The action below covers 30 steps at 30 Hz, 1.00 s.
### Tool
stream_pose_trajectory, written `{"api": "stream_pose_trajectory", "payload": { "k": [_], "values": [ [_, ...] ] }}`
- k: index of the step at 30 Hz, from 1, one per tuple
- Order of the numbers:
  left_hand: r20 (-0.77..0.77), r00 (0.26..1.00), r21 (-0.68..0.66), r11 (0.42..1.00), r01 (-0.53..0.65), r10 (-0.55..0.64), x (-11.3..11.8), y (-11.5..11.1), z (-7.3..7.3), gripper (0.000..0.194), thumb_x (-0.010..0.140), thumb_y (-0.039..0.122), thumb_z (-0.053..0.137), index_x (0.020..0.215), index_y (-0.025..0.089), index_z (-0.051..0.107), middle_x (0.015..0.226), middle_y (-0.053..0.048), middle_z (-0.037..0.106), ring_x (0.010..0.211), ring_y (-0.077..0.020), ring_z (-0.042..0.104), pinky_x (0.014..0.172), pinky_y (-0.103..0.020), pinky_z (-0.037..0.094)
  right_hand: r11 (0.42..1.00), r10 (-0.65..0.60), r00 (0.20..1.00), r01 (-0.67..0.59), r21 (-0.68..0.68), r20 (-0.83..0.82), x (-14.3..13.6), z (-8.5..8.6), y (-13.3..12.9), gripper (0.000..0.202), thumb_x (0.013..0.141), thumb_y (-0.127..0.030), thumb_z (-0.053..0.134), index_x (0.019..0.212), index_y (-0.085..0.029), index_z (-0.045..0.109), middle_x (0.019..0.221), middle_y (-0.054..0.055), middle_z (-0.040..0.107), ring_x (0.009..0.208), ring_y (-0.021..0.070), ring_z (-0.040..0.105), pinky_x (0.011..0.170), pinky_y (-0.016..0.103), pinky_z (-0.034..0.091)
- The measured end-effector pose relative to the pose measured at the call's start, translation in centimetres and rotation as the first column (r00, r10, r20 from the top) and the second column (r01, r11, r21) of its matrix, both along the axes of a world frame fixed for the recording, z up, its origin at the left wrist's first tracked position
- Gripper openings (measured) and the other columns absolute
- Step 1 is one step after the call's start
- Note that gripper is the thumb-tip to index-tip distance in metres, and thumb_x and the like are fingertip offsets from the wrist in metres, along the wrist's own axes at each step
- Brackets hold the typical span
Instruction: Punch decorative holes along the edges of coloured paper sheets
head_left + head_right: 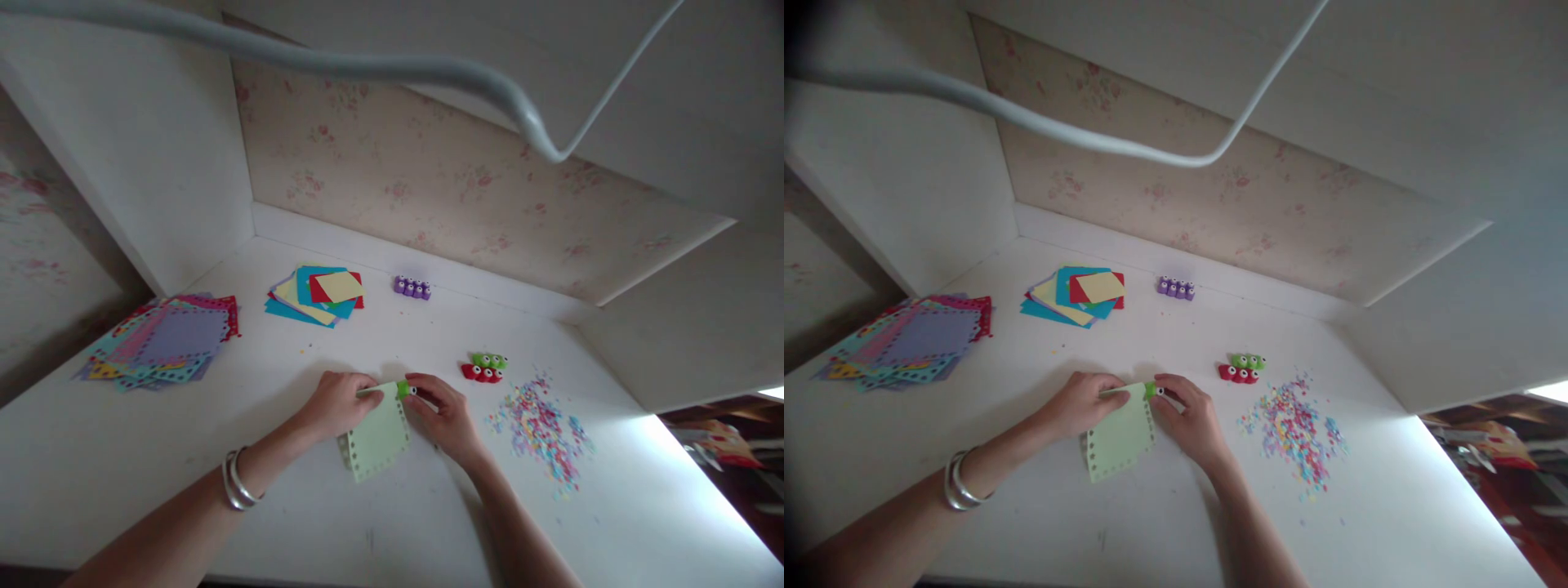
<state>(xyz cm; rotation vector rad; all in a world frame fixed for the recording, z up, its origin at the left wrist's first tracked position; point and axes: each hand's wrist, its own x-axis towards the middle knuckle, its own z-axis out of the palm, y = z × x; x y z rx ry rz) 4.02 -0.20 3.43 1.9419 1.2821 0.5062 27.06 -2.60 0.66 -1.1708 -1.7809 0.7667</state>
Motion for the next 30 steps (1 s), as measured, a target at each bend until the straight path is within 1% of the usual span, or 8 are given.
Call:
{"api": "stream_pose_trajectory", "payload": {
  "k": [4,9,15,21,26,30],
  "values": [
    [-0.025,1.0,0.001,1.0,0.004,-0.004,0.02,0.03,0.06,0.031,0.089,0.042,0.053,0.098,0.023,0.076,0.095,-0.003,0.078,0.089,-0.023,0.07,0.075,-0.028,0.046,0.998,0.035,0.997,-0.039,0.047,0.075,-0.15,0.16,-0.03,0.02,0.089,-0.026,0.067,0.109,-0.026,0.07,0.11,0.006,0.07,0.098,0.0195,0.069,0.085,0.036,0.061],
    [-0.031,1.0,0.003,1.0,-0.001,0.001,-0.04,0.05,0.27,0.031,0.089,0.042,0.053,0.097,0.023,0.076,0.096,-0.004,0.078,0.091,-0.0236,0.071,0.077,-0.028,0.046,0.993,0.027,0.986,-0.045,0.107,0.165,-0.32,0.37,-0.11,0.019,0.09,-0.025,0.065,0.108,-0.026,0.07,0.109,0.006,0.071,0.098,0.0203,0.068,0.084,0.036,0.06],
    [-0.038,0.999,-0.001,1.0,-0.01,0.01,-0.08,0.12,0.38,0.031,0.089,0.041,0.053,0.095,0.022,0.077,0.094,-0.004,0.078,0.09,-0.0233,0.07,0.075,-0.028,0.045,0.983,0.052,0.985,-0.079,0.163,0.164,-0.23,0.5,-0.09,0.018,0.09,-0.022,0.066,0.106,-0.027,0.071,0.108,0.005,0.072,0.099,0.0199,0.068,0.089,0.037,0.058],
    [-0.033,0.999,-0.022,1.0,-0.002,0.001,-0.12,0.21,0.47,0.031,0.089,0.041,0.052,0.091,0.023,0.077,0.089,-0.003,0.077,0.086,-0.0223,0.069,0.071,-0.027,0.042,0.986,0.062,0.984,-0.087,0.144,0.169,-0.13,0.47,0.03,0.018,0.09,-0.021,0.065,0.106,-0.027,0.071,0.109,0.006,0.072,0.1,0.0197,0.068,0.087,0.037,0.058],
    [-0.031,0.999,-0.04,0.999,0.006,-0.007,-0.18,0.08,0.62,0.031,0.088,0.042,0.052,0.086,0.022,0.076,0.081,-0.002,0.076,0.079,-0.0207,0.068,0.067,-0.026,0.039,0.991,0.055,0.99,-0.071,0.118,0.132,-0.22,0.3,0.05,0.017,0.089,-0.022,0.067,0.104,-0.027,0.071,0.106,0.005,0.072,0.099,0.0198,0.068,0.089,0.038,0.057],
    [-0.03,0.999,-0.031,0.999,0.01,-0.011,-0.17,0.04,0.56,0.031,0.088,0.042,0.052,0.081,0.022,0.074,0.076,-0.002,0.075,0.075,-0.0196,0.066,0.065,-0.026,0.037,0.996,0.047,0.994,-0.055,0.075,0.1,-0.28,0.3,-0.02,0.017,0.088,-0.024,0.068,0.105,-0.026,0.071,0.106,0.006,0.072,0.097,0.0199,0.068,0.086,0.036,0.058]
  ]
}}
